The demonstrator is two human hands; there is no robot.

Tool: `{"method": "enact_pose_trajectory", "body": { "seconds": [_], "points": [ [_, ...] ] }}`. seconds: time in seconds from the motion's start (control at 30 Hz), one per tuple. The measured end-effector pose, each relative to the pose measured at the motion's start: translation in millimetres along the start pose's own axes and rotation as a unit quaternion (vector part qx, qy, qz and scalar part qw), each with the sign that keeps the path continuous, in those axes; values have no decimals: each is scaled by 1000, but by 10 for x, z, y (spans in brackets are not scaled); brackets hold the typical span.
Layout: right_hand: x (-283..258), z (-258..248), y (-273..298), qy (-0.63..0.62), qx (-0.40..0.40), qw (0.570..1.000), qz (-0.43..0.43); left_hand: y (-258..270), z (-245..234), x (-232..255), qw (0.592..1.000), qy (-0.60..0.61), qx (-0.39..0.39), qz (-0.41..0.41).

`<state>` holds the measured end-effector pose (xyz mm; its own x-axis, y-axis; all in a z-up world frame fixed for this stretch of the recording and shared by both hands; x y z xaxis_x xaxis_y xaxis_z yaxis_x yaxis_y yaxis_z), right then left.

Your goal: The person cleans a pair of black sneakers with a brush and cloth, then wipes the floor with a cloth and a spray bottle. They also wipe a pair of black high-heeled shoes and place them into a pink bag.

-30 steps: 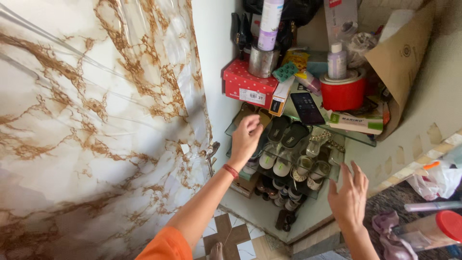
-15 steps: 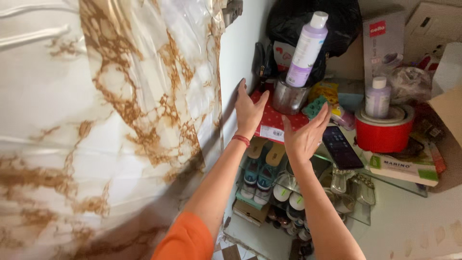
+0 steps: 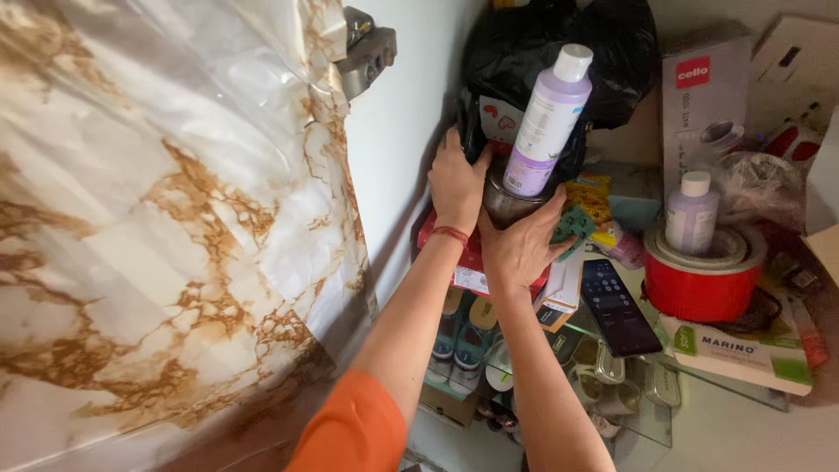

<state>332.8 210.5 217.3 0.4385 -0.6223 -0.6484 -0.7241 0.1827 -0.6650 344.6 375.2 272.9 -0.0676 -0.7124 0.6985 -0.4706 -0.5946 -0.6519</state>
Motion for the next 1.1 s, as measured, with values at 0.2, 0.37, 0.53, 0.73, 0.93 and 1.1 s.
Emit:
{"method": "enact_pose_trajectory", "body": {
  "seconds": [0.2,0.37,0.53,0.73,0.93,1.1],
  "points": [
    [59,40,-55,9,-5,1000,-19,-23,-65,143,996,-28,51,69],
    [112,76,-38,33,4,999,-37,29,-283,352,993,-58,56,84],
    [109,106,-77,61,20,997,-47,-19,-690,632,988,-87,78,98],
    [162,138,-14,58,12,997,-39,126,-1041,803,986,-99,65,121],
    [193,130,-49,39,9,999,-30,279,-1156,810,983,-64,95,141],
    [215,105,-41,19,28,999,-24,312,-1326,928,976,-87,113,164]
  ]
}}
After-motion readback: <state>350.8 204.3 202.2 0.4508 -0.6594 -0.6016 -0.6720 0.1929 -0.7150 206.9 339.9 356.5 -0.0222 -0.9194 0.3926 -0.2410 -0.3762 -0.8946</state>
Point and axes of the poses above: each hand's wrist, its own y-axis away from the middle knuckle, its own z-axis out of the palm, x = y × z, the point moved 8 cm from there along -y, towards the middle knuckle, and after that the axes turned 7 degrees about -y, right-handed, at the moved point
